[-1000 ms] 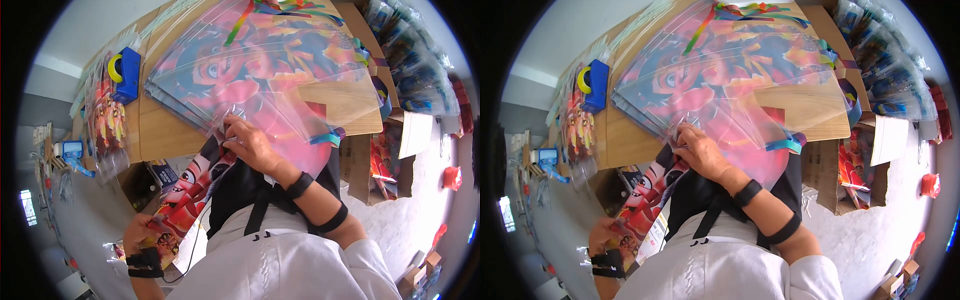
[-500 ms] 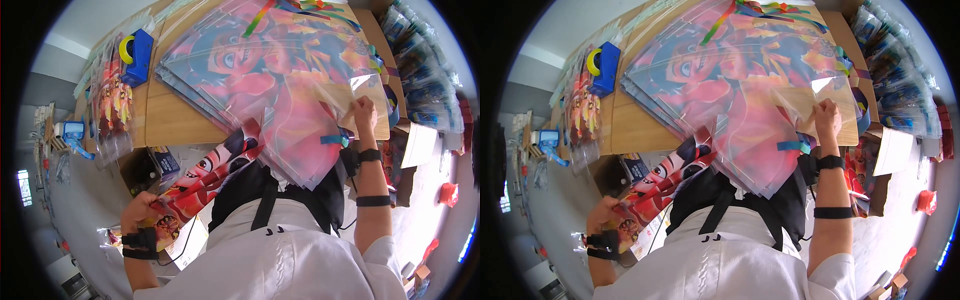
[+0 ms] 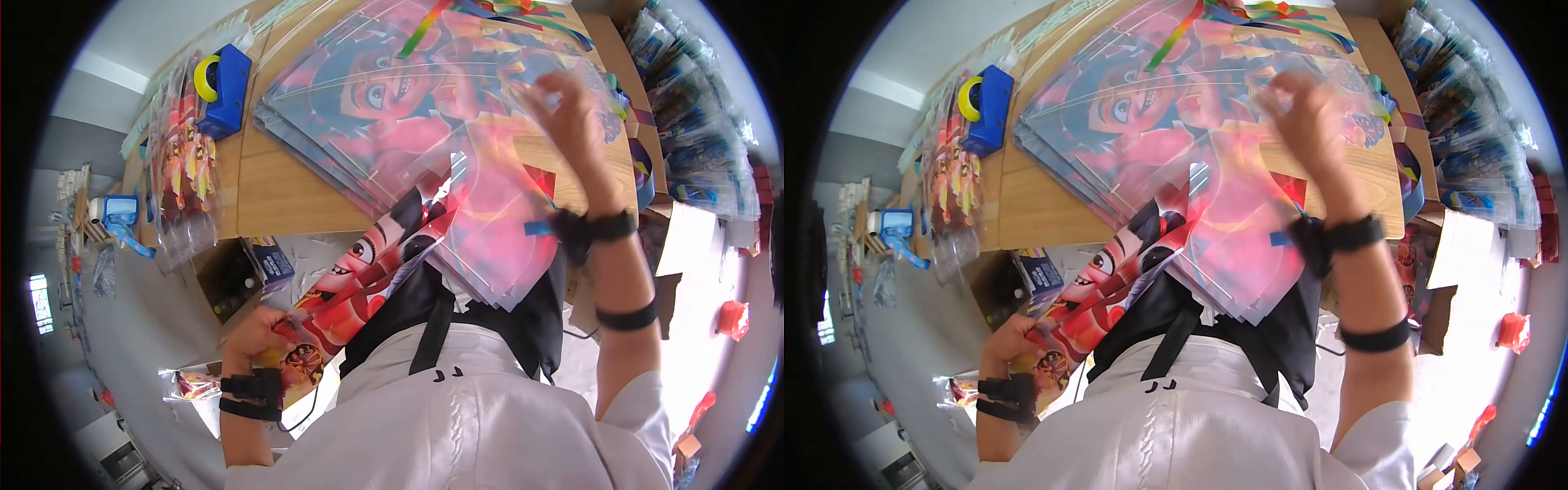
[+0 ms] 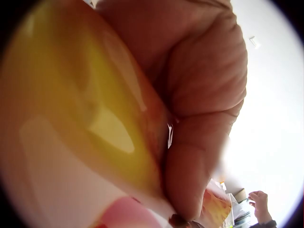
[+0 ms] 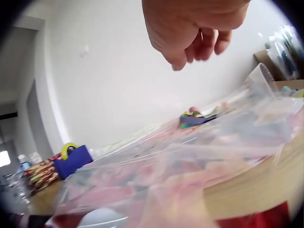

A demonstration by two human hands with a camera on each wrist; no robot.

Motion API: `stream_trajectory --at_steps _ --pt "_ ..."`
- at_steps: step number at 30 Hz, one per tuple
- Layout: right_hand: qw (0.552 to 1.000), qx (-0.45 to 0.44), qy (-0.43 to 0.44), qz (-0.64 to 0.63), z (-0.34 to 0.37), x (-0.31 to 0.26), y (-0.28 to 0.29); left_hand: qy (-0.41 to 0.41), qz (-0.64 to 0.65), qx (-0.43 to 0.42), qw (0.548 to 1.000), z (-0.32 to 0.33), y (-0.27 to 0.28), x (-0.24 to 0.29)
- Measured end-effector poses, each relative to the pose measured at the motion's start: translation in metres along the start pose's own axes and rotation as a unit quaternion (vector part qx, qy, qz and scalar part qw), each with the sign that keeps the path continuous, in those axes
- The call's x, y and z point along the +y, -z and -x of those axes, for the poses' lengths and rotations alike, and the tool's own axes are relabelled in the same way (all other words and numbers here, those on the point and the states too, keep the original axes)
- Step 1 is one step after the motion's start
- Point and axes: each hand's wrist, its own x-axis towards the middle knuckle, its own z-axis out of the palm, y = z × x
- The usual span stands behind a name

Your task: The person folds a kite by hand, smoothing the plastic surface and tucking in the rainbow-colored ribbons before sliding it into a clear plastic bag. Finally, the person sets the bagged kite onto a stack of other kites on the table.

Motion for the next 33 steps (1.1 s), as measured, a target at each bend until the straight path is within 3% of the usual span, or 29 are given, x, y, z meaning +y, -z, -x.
stream_trajectory --at_steps 2,3,4,5,7,11,14,16,21,25,29,31,33 --pt "0.993 -0.100 -0.038 -0.057 0.044 -0.053 -0.009 0.019 0.126 -0.025 0.992 -0.004 -0.004 -0.002" --pt "0.990 -0.139 -0.016 -0.018 0.066 -0.067 -0.013 0.019 0.126 -0.024 0.991 -0.004 -0.006 -0.001" --pt "0.975 -0.210 -0.064 -0.035 0.080 -0.083 -0.014 0.022 0.131 -0.021 0.991 -0.004 -0.006 0.000" --pt "0.973 -0.222 -0.066 -0.020 0.094 -0.091 -0.017 0.025 0.134 -0.019 0.990 -0.004 -0.007 0.002" --pt "0.990 -0.094 0.015 0.108 0.124 -0.090 -0.040 0.025 0.135 -0.020 0.990 -0.005 -0.009 0.005" --pt "0.987 -0.085 0.024 0.138 0.133 -0.091 -0.048 0.030 0.120 -0.027 0.992 -0.011 -0.009 0.006" --pt "0.992 -0.102 0.016 0.078 0.125 -0.086 -0.044 0.007 0.114 -0.028 0.993 -0.018 -0.015 0.015" --pt "0.996 -0.049 0.043 0.068 0.117 -0.093 -0.040 0.005 0.106 -0.027 0.994 -0.026 -0.017 0.014" --pt "0.994 -0.071 0.070 0.050 0.113 -0.108 -0.027 0.019 0.139 -0.012 0.990 -0.052 -0.033 0.057" --pt "0.995 -0.056 0.084 0.022 0.109 -0.104 -0.023 -0.079 0.107 -0.034 0.991 -0.089 -0.043 0.084" --pt "0.993 -0.022 -0.004 0.115 0.109 -0.089 -0.014 -0.082 0.053 -0.078 0.992 -0.101 -0.034 0.104" --pt "0.983 -0.010 -0.152 0.107 0.119 -0.077 -0.017 -0.079 0.021 -0.065 0.995 -0.101 -0.027 0.100" --pt "0.967 -0.060 -0.198 -0.150 0.125 -0.066 -0.015 -0.072 -0.012 -0.052 0.996 -0.094 -0.021 0.094"
